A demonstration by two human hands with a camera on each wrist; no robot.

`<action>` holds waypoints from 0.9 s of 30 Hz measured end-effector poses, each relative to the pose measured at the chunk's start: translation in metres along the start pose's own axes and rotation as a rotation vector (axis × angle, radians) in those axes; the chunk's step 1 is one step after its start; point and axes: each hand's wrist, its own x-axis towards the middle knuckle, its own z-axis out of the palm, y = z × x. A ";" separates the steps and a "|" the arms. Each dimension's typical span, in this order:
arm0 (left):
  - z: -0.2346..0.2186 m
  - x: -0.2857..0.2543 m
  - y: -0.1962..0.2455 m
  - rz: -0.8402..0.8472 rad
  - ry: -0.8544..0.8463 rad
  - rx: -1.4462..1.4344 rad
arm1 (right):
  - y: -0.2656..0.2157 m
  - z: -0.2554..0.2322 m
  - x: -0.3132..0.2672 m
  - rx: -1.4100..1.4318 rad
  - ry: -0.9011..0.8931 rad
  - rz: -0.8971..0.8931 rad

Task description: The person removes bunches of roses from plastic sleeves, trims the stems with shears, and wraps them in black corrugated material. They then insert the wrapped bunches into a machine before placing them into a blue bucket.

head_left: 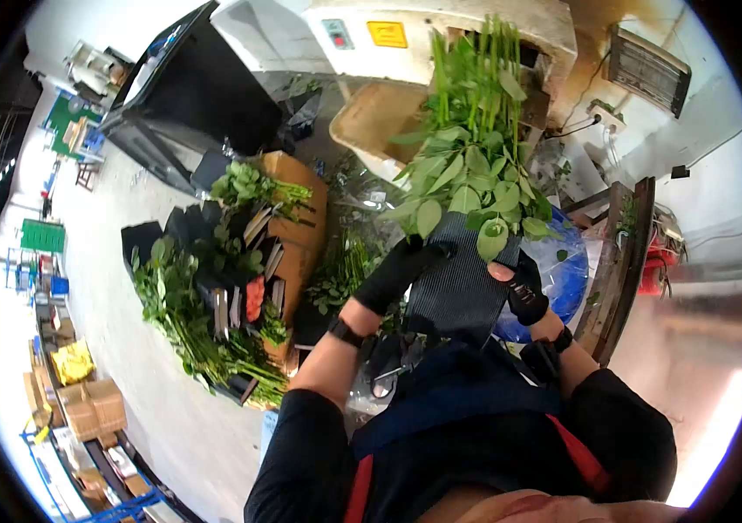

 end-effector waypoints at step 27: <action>-0.050 0.368 0.156 0.152 -0.048 0.221 | -0.162 -0.065 0.303 -0.699 0.091 -0.596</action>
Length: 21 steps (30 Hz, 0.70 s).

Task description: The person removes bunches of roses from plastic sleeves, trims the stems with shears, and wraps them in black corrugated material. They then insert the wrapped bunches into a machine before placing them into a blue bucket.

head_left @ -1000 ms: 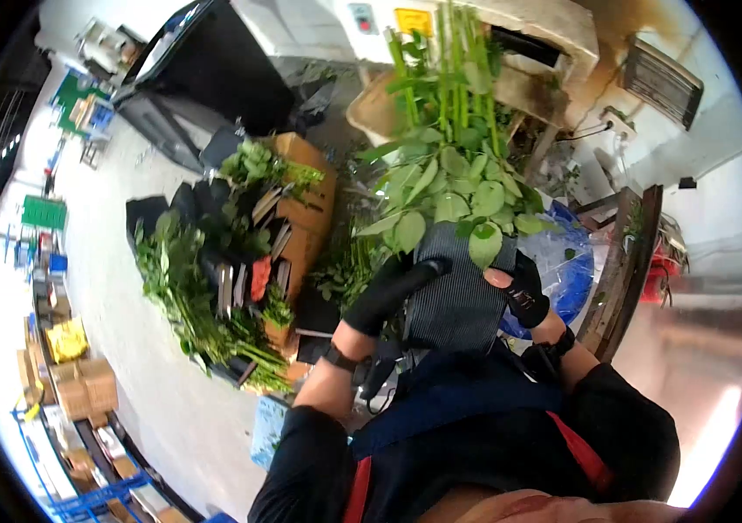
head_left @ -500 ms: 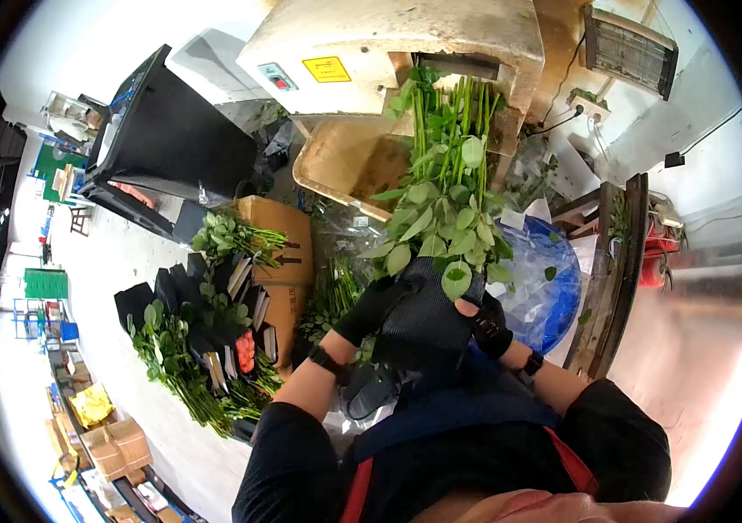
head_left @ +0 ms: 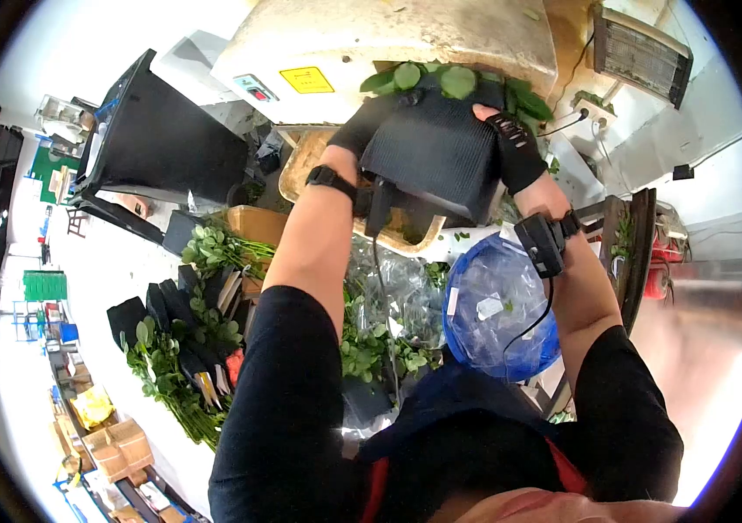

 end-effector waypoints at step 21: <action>0.036 -0.417 -0.081 -0.261 0.083 -0.032 | -0.046 0.116 -0.367 0.923 -0.223 0.811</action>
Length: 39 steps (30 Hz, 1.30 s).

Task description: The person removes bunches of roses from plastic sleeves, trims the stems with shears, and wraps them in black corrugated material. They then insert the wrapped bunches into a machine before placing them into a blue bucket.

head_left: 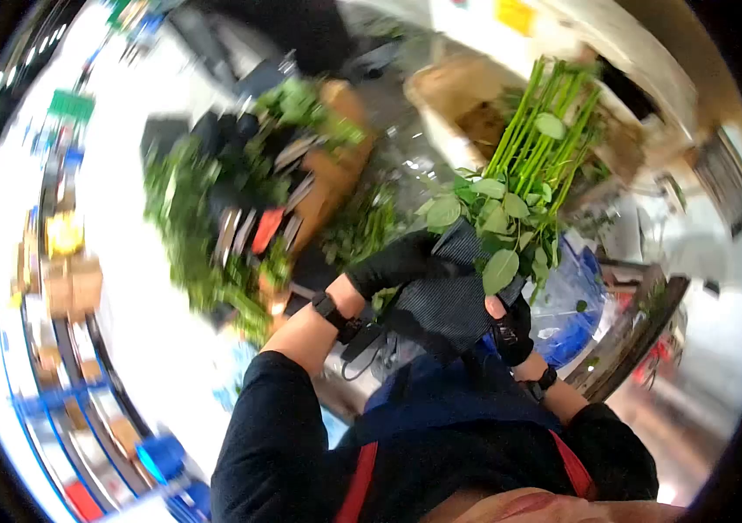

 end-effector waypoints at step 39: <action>-0.060 -0.185 -0.578 -0.113 1.228 0.913 | 0.501 -0.149 0.114 -0.933 0.118 0.890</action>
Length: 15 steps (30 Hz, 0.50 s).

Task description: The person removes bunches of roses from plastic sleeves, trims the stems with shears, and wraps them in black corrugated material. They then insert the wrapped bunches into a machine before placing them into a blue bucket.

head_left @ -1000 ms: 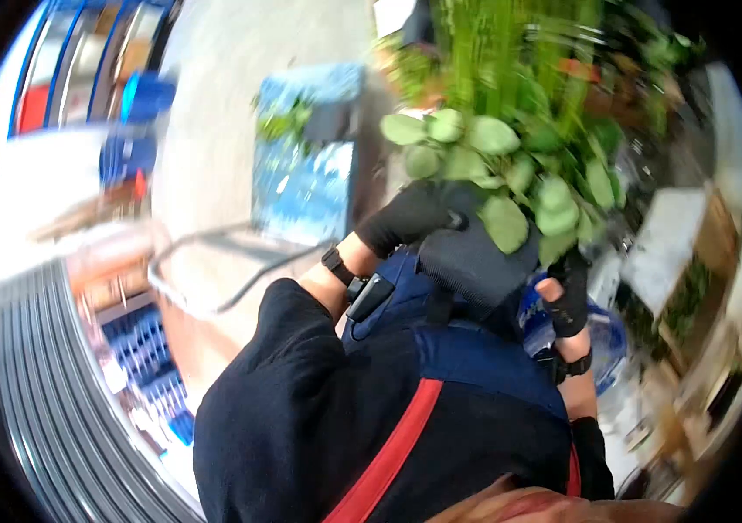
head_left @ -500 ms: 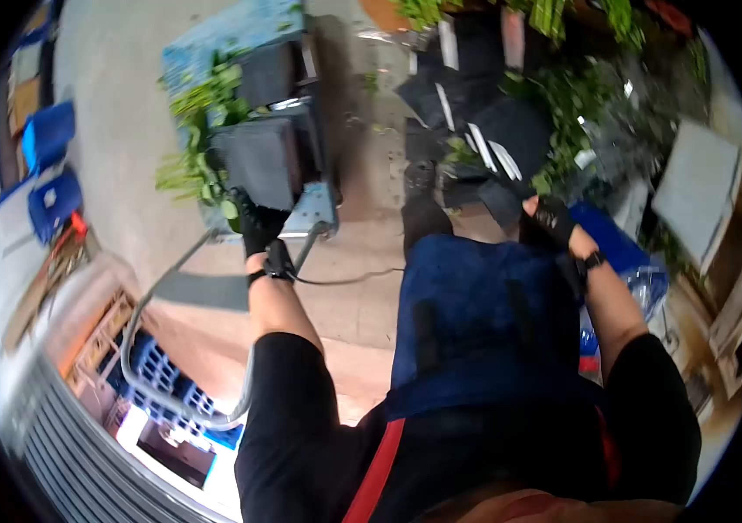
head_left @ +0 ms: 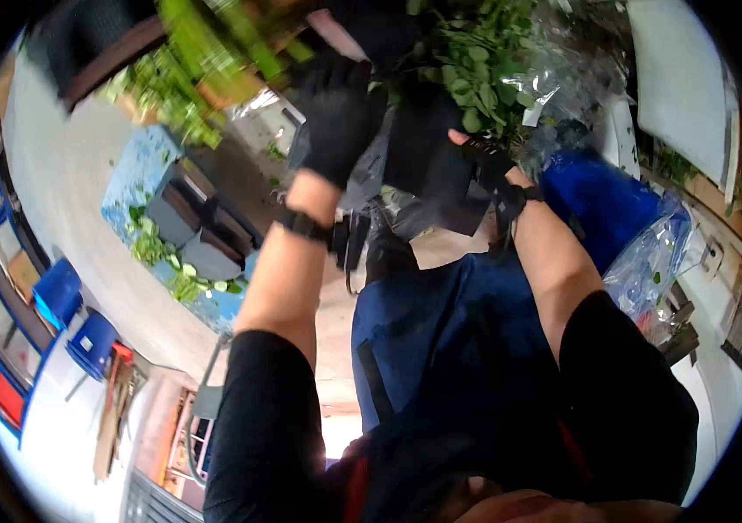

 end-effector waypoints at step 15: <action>0.146 0.116 -0.076 0.072 -0.438 0.374 | -0.014 -0.254 -0.177 0.330 0.075 -0.224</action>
